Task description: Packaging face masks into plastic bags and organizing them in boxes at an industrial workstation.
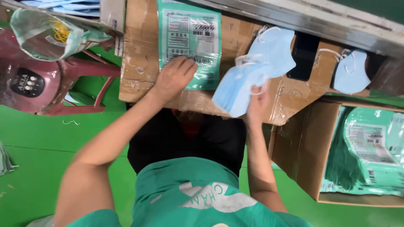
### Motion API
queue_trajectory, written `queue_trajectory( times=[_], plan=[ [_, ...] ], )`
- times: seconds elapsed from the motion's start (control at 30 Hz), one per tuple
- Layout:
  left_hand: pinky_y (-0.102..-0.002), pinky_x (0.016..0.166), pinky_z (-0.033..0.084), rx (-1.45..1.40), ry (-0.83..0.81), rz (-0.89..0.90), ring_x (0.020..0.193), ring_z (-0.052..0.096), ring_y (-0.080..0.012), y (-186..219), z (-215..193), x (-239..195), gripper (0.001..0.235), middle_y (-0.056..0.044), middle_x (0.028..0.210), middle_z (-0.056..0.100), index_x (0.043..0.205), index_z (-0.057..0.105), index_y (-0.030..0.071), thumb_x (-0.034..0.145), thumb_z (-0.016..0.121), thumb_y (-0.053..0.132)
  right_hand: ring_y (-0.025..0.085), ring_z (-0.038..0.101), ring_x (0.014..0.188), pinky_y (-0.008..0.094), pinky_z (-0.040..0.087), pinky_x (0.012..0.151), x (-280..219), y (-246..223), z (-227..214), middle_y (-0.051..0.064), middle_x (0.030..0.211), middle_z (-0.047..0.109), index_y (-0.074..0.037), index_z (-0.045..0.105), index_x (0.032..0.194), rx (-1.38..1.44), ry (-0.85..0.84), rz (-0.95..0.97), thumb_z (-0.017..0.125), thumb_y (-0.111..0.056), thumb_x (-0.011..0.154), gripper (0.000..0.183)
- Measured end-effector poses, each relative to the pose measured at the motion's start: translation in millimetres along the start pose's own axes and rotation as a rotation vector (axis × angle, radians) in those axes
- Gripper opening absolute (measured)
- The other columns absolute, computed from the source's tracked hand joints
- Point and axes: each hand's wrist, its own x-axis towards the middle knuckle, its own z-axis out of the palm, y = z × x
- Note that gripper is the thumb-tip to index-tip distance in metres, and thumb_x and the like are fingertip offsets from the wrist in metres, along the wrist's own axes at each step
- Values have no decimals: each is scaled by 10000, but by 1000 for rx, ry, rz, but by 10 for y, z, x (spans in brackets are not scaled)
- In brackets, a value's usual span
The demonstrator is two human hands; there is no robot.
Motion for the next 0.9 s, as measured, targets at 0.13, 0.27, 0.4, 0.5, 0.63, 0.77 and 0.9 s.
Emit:
queue_trajectory(
  times=[0.13, 0.27, 0.4, 0.5, 0.63, 0.77, 0.9],
  plan=[
    [-369, 869, 545, 89, -113, 129, 1008, 618, -278, -123, 50, 82, 333, -112, 1054, 622, 1094, 666, 0, 769, 667, 71, 142, 688, 1073, 314, 591, 903, -20, 73, 394, 79, 1271, 667, -43, 490, 1434, 218, -139, 272, 616, -201, 992, 486],
    [-393, 790, 536, -34, -52, 116, 947, 613, -291, -45, -88, 231, 273, -107, 991, 616, 1026, 675, 16, 759, 674, 74, 133, 653, 1041, 294, 544, 922, 10, 147, 594, 100, 1183, 698, 51, 626, 1358, 2, -272, 153, 723, -119, 1010, 400],
    [-396, 718, 546, -201, 189, 3, 877, 633, -302, 69, -223, 325, 174, -127, 962, 615, 969, 668, -23, 805, 689, 30, 102, 629, 1000, 262, 515, 913, 99, -194, 709, 51, 1073, 679, 11, 619, 1303, 50, -237, 73, 738, -93, 990, 351],
    [-374, 711, 566, -296, 257, -38, 875, 656, -300, 45, -246, 309, 146, -139, 979, 622, 980, 659, -51, 838, 676, -16, 90, 645, 1020, 255, 529, 925, 130, -314, 668, 34, 1128, 702, 16, 663, 1274, 23, -267, 192, 724, -107, 967, 336],
    [-355, 749, 586, -344, 265, -25, 910, 678, -291, -87, -262, 317, 120, -138, 1001, 628, 970, 644, -44, 858, 686, -35, 122, 680, 960, 284, 572, 848, 145, -301, 672, 48, 1120, 721, 2, 660, 1266, 98, -197, 366, 749, -103, 894, 397],
    [-365, 770, 578, -469, 257, -24, 920, 678, -293, -84, -344, 316, 157, -134, 1003, 632, 994, 656, -42, 843, 697, -37, 124, 683, 939, 275, 574, 824, 44, -219, 660, 58, 1091, 719, 15, 704, 1222, 157, -192, 379, 736, -109, 930, 319],
    [-381, 773, 559, -464, 310, -32, 908, 665, -288, -184, -488, 395, 165, -120, 996, 637, 1005, 671, -13, 852, 732, -19, 138, 629, 936, 285, 520, 827, -164, -686, 1038, 72, 1026, 661, 44, 719, 1039, -453, -90, -81, 823, -57, 894, 206]
  ],
)
